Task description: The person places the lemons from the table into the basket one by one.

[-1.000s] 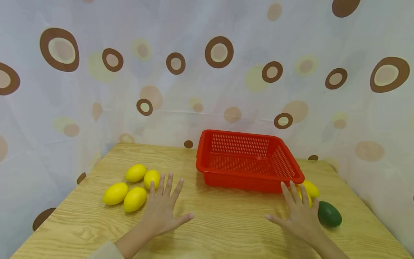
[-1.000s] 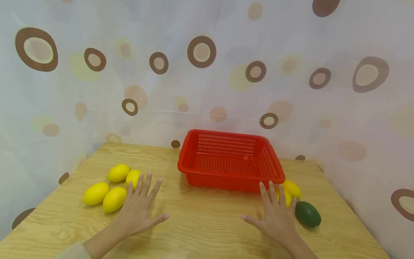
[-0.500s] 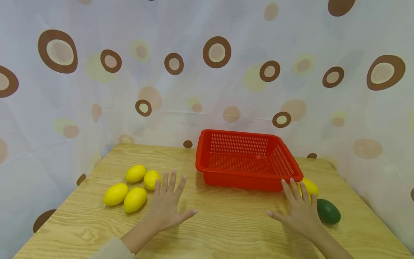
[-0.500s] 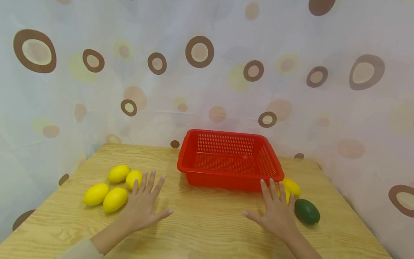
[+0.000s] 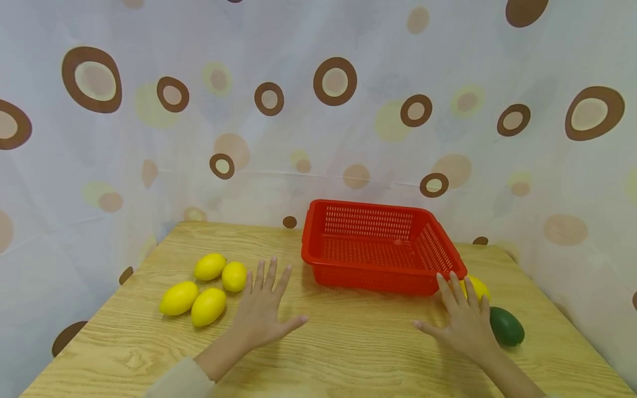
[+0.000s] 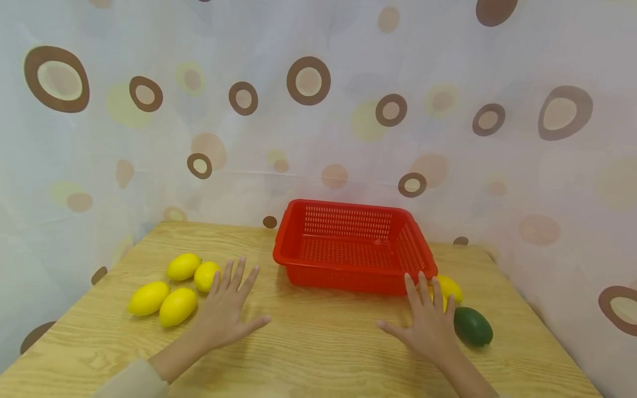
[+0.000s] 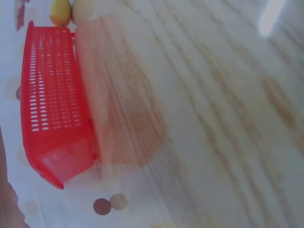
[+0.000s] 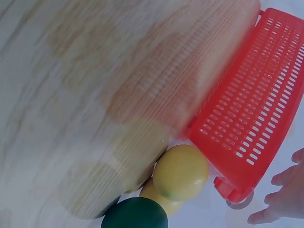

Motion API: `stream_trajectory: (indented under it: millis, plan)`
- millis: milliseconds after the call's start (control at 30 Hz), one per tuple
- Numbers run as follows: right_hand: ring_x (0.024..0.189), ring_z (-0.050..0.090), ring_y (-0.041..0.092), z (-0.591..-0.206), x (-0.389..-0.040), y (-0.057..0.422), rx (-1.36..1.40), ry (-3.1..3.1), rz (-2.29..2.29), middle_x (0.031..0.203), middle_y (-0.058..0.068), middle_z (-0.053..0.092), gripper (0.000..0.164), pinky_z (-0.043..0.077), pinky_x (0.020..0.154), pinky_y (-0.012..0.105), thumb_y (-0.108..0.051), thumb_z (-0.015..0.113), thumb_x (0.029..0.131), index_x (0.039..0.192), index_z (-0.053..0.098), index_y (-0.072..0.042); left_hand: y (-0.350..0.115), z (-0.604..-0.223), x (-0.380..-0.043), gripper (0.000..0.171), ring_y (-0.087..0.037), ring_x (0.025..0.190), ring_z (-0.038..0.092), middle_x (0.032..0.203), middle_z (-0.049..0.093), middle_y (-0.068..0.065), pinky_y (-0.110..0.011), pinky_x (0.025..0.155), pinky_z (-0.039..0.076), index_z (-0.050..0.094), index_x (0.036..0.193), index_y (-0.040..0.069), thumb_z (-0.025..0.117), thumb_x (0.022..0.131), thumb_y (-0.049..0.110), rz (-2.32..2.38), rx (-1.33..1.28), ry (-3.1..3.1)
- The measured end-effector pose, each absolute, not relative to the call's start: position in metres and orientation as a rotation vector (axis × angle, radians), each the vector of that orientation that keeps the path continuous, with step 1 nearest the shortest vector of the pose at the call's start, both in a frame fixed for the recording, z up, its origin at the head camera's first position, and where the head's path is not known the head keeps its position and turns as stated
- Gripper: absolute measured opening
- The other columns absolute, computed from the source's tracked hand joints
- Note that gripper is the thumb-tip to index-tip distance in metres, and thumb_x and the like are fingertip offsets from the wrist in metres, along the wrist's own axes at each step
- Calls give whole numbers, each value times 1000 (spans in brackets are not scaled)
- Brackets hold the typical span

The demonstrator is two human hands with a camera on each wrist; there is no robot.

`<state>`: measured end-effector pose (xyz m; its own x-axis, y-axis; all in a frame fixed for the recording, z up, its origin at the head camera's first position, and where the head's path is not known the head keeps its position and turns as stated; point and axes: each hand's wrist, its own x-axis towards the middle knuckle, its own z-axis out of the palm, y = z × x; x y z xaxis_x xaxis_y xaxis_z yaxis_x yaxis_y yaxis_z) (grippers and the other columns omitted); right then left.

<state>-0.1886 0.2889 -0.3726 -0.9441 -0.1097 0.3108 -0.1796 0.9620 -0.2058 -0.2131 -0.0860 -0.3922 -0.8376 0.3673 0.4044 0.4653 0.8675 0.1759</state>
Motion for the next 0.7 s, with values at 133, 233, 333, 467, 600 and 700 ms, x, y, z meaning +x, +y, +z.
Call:
stream_trajectory:
  millis: [133, 233, 333, 467, 600, 700]
  plan:
    - [135, 9, 53, -374, -192, 292, 220, -2799, 338, 148, 29, 20, 104, 9, 96, 77, -61, 64, 73, 146, 21, -3, -84, -392, -217, 93, -43, 141, 5, 154, 5, -21, -62, 111, 11, 18, 149, 13, 45, 81, 70, -376, -619, -2669]
    - [134, 8, 54, -375, -195, 294, 219, -2800, 344, 148, 31, 20, 104, 9, 96, 77, -61, 64, 73, 147, 20, -2, -84, -393, -220, 92, -44, 141, 6, 154, 7, -21, -62, 111, 13, 20, 149, 12, 44, 81, 70, -364, -616, -2659]
    - [133, 8, 56, -374, -196, 296, 214, -2810, 350, 147, 33, 20, 105, 8, 97, 78, -61, 64, 73, 147, 19, -1, -83, -393, -222, 92, -45, 141, 7, 154, 7, -21, -62, 111, 13, 22, 148, 11, 44, 81, 70, -376, -620, -2653]
    - [132, 9, 57, -372, -198, 296, 209, -2823, 358, 147, 34, 19, 105, 7, 97, 77, -61, 63, 74, 146, 18, 0, -82, -390, -224, 94, -46, 141, 5, 155, 5, -20, -62, 111, 12, 19, 149, 10, 43, 81, 70, -397, -630, -2663]
    - [131, 10, 57, -370, -199, 296, 207, -2820, 364, 147, 34, 18, 105, 7, 97, 77, -61, 63, 74, 146, 19, 1, -80, -388, -227, 95, -46, 141, 4, 155, 6, -19, -62, 112, 11, 19, 148, 7, 45, 81, 69, -417, -633, -2676]
    - [131, 10, 57, -369, -201, 297, 209, -2815, 363, 147, 34, 18, 104, 7, 97, 77, -61, 63, 74, 145, 19, 2, -78, -386, -229, 96, -45, 141, 5, 155, 7, -19, -61, 112, 11, 19, 148, 4, 45, 81, 68, -406, -629, -2688]
